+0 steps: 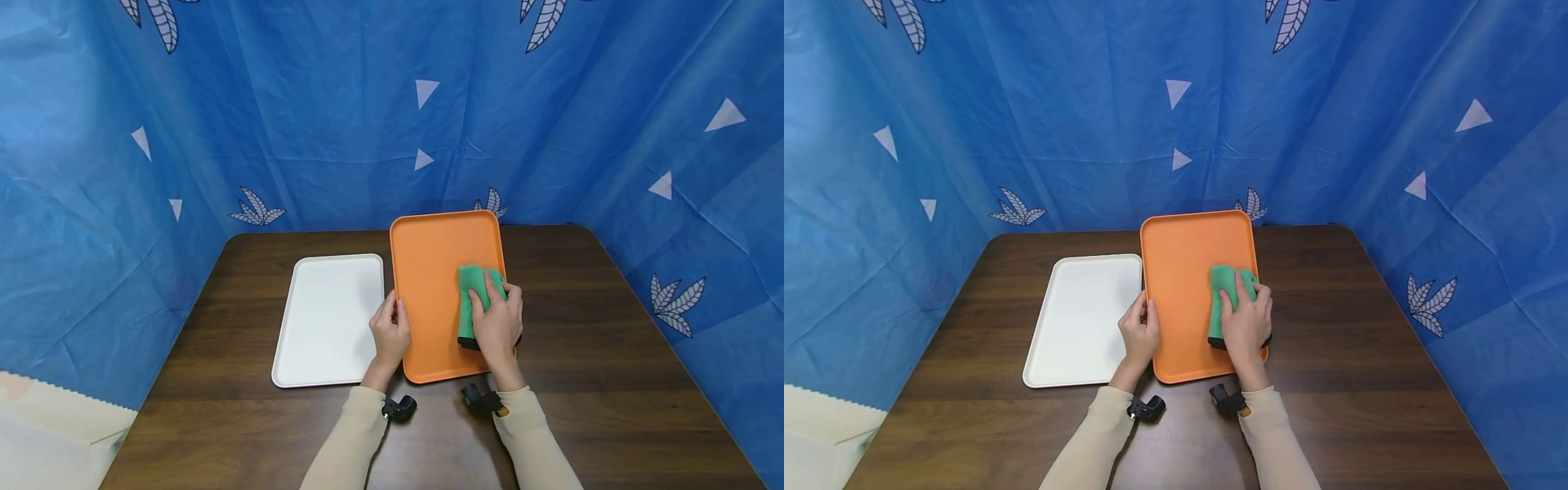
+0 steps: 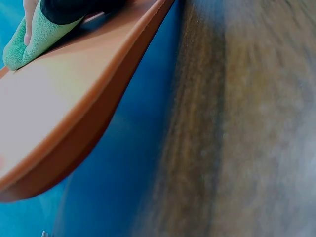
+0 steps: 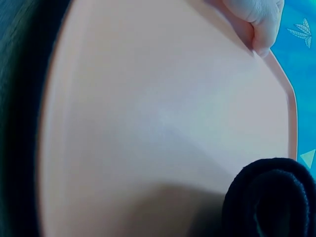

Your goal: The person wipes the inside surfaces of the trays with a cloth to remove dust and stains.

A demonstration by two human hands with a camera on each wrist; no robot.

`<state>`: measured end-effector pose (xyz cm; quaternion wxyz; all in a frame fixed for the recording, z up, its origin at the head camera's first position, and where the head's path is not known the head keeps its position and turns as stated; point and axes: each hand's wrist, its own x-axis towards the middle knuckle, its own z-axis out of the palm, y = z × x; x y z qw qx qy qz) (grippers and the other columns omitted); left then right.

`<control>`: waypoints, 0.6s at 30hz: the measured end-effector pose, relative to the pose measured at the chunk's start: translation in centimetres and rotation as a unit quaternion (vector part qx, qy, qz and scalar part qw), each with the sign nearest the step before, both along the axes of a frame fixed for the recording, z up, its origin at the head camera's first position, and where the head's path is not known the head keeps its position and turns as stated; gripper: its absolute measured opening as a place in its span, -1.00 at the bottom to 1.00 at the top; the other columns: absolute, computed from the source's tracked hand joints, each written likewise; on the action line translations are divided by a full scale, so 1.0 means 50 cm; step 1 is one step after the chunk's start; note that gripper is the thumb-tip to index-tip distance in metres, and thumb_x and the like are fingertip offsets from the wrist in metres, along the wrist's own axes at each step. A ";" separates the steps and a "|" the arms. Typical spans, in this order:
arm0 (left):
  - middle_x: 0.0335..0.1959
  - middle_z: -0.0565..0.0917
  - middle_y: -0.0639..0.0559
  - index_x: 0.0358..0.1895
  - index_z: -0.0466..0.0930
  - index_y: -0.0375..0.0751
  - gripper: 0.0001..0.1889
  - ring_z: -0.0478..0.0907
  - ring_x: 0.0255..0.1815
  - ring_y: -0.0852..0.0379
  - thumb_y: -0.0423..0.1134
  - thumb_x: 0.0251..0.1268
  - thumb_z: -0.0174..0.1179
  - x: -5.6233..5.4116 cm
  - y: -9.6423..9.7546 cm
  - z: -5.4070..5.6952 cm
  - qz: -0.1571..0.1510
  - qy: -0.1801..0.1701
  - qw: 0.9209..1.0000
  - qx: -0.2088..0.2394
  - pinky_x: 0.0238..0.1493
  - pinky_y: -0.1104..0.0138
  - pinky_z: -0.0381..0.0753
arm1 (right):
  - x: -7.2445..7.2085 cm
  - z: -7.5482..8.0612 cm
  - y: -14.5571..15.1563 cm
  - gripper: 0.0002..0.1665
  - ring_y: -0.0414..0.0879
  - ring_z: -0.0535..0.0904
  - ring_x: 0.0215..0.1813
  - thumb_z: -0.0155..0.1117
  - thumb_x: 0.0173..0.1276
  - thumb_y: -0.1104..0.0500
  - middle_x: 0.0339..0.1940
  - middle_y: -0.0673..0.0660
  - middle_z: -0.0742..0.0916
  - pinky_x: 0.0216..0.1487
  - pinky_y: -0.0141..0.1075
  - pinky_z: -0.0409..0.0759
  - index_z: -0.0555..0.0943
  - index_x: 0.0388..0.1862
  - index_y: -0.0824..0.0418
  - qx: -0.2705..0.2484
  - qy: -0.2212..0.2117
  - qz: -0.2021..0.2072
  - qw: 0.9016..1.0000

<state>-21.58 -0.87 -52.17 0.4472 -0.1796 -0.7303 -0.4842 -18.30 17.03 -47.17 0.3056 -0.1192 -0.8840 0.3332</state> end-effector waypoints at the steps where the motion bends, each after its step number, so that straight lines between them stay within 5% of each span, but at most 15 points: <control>1: -0.65 0.47 -0.09 -0.10 0.60 -0.51 -0.81 0.36 -0.67 0.16 -0.54 0.28 0.09 0.000 0.000 0.001 0.000 0.001 1.000 0.000 -0.64 0.49 0.34 | 0.001 0.000 -0.001 -0.42 0.27 0.44 0.12 0.30 0.36 -0.02 0.15 0.38 0.47 -0.24 0.18 0.53 0.52 0.33 0.11 0.000 0.001 -0.001 1.000; 18: -0.66 0.45 -0.07 -0.12 0.61 -0.50 -0.83 0.35 -0.68 0.17 -0.54 0.28 0.09 0.003 0.003 0.004 0.006 -0.005 1.000 0.000 -0.65 0.49 0.33 | 0.013 -0.004 -0.042 -0.40 0.27 0.47 0.04 0.33 0.34 0.01 0.11 0.40 0.47 -0.25 0.12 0.53 0.52 0.32 0.15 0.020 0.012 0.013 1.000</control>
